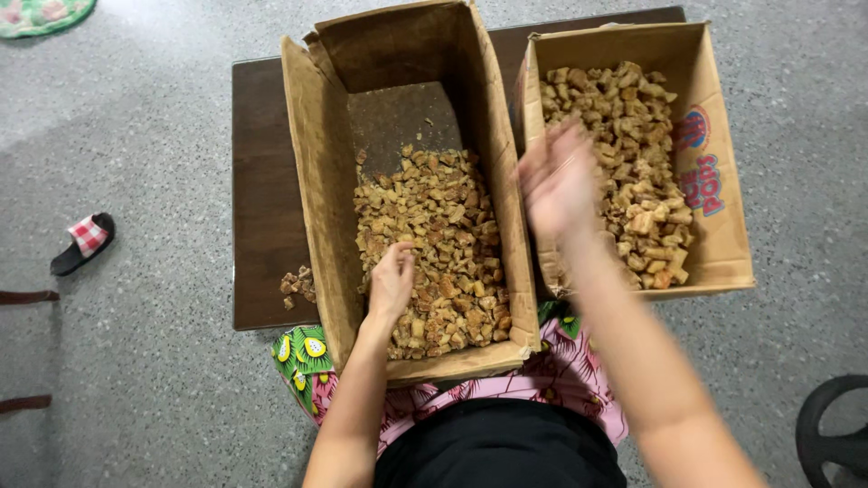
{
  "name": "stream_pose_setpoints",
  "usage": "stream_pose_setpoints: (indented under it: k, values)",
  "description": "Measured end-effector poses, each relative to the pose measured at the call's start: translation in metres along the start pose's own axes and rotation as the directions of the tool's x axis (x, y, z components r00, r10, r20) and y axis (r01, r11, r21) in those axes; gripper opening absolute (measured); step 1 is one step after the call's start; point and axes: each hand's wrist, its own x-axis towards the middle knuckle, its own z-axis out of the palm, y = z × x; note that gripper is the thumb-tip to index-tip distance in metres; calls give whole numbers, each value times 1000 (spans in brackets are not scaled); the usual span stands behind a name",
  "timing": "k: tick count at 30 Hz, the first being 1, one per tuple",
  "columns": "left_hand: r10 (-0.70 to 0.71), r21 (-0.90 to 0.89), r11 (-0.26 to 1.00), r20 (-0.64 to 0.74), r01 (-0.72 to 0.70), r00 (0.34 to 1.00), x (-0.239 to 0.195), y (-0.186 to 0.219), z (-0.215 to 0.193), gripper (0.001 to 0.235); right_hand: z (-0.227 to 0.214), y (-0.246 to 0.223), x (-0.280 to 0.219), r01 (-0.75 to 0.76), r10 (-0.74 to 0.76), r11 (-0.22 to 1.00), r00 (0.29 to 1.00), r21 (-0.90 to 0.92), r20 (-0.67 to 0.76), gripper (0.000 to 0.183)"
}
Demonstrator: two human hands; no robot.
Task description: The person sorts brown food pieces by hand between two cardboard boxes positioned on the floor.
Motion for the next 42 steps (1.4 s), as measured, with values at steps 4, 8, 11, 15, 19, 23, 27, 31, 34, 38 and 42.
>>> stream_pose_setpoints:
  k: [4, 8, 11, 15, 19, 23, 27, 31, 34, 38, 42]
  values:
    - [83, 190, 976, 133, -107, 988, 27, 15, 15, 39, 3, 110, -84, -126, 66, 947, 977, -296, -205, 14]
    - [7, 545, 815, 328, -196, 945, 70, 44, 33, 86, -54, 159, -89, 61, -193, 745, 973, -664, -128, 21]
    - [-33, 740, 613, 374, -276, 927, 104, 64, 45, 111, -87, 170, -73, 161, -294, 819, 942, -551, -162, 17]
    - [-158, 736, 613, 472, -289, 867, 137, 62, 74, 113, -101, 180, -68, -49, -121, 897, 928, -439, -352, 19]
    - [-44, 727, 584, 473, -361, 880, 130, 20, 110, 89, -103, 183, -63, 50, -155, 938, 946, -344, -285, 16]
    - [73, 603, 699, 475, -384, 877, 87, -5, 102, 93, -102, 179, -65, -15, -61, 975, 940, -222, -335, 16]
    - [-11, 570, 754, 508, -326, 862, 34, 20, 73, 64, -107, 178, -63, -53, -4, 984, 949, -171, -314, 17]
    - [-1, 590, 725, 514, -354, 858, -24, 38, 38, 60, -115, 181, -62, -89, 44, 987, 948, -131, -315, 16]
    - [-11, 559, 800, 378, -219, 926, -38, 26, 7, 45, -117, 181, -58, -155, 115, 984, 932, -92, -344, 15]
    - [-362, -31, 918, 344, 395, 867, -34, 12, -36, 44, -115, 177, -59, -272, 249, 962, 885, -3, -394, 18]
    - [-365, -656, 474, 460, 587, 809, -25, 31, -55, 42, -87, 166, -69, -424, 457, 889, 827, 171, -328, 19]
